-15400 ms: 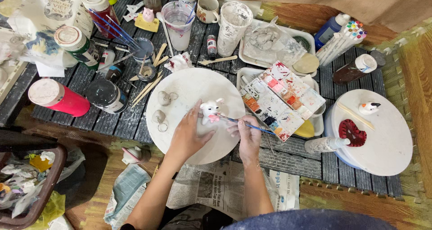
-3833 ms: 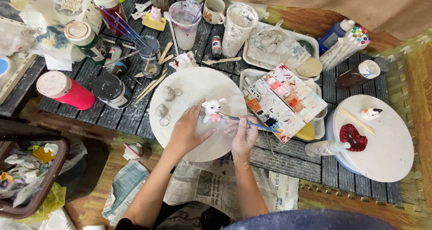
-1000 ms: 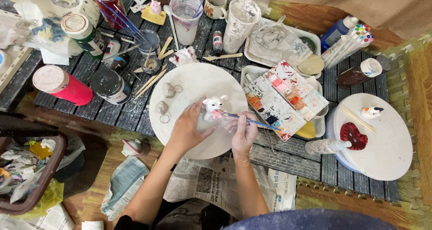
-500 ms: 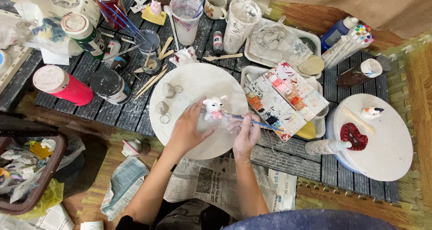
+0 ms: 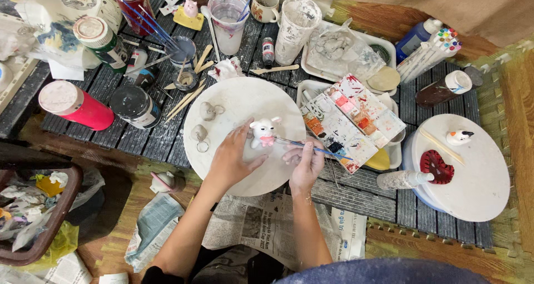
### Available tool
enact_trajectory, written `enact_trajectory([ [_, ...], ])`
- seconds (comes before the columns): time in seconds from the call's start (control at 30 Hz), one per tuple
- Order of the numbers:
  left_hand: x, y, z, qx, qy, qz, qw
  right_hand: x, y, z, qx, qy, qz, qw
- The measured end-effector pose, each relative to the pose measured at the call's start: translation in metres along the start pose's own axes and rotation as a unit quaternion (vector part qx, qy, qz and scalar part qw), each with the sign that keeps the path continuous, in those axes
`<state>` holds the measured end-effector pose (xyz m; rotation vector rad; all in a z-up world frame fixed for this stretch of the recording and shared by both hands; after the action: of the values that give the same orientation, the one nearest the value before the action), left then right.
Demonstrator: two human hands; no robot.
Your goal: The person paints a small white figurine with a pink bow using a fine brush. They repeatedly dip the brush into a paint palette and apply color to the figurine's face and bow while holding it on a rotating stand.
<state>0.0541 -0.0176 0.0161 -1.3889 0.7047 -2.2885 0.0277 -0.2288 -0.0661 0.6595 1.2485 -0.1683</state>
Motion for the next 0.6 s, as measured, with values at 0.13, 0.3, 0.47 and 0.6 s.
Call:
enact_trajectory([
  [0.13,0.0,0.0,0.0,0.0,-0.005,-0.003,1.0,-0.006,0.0,-0.003,0.006,-0.03,0.01,0.999],
  [0.3,-0.002,-0.001,0.001,-0.005,-0.002,0.001,1.0,-0.03,0.01,-0.009,-0.021,-0.16,-0.006,0.987],
  [0.47,-0.003,-0.001,0.001,-0.011,-0.001,0.0,1.0,-0.054,0.049,-0.018,-0.161,-0.341,-0.194,0.906],
  [0.6,0.0,-0.003,0.001,0.004,0.01,-0.009,1.0,-0.072,0.059,-0.028,-0.154,-0.397,-0.304,0.852],
])
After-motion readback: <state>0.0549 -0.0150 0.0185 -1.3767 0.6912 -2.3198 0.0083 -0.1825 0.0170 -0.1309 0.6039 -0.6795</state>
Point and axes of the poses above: each hand's wrist, its own z-axis towards the middle knuckle, its own y-axis out of the palm, x = y × z, the point moved 6 cm from there along z, towards the middle knuckle, and after that the axes turned 5 degrees about x, right-handed, at the moved point
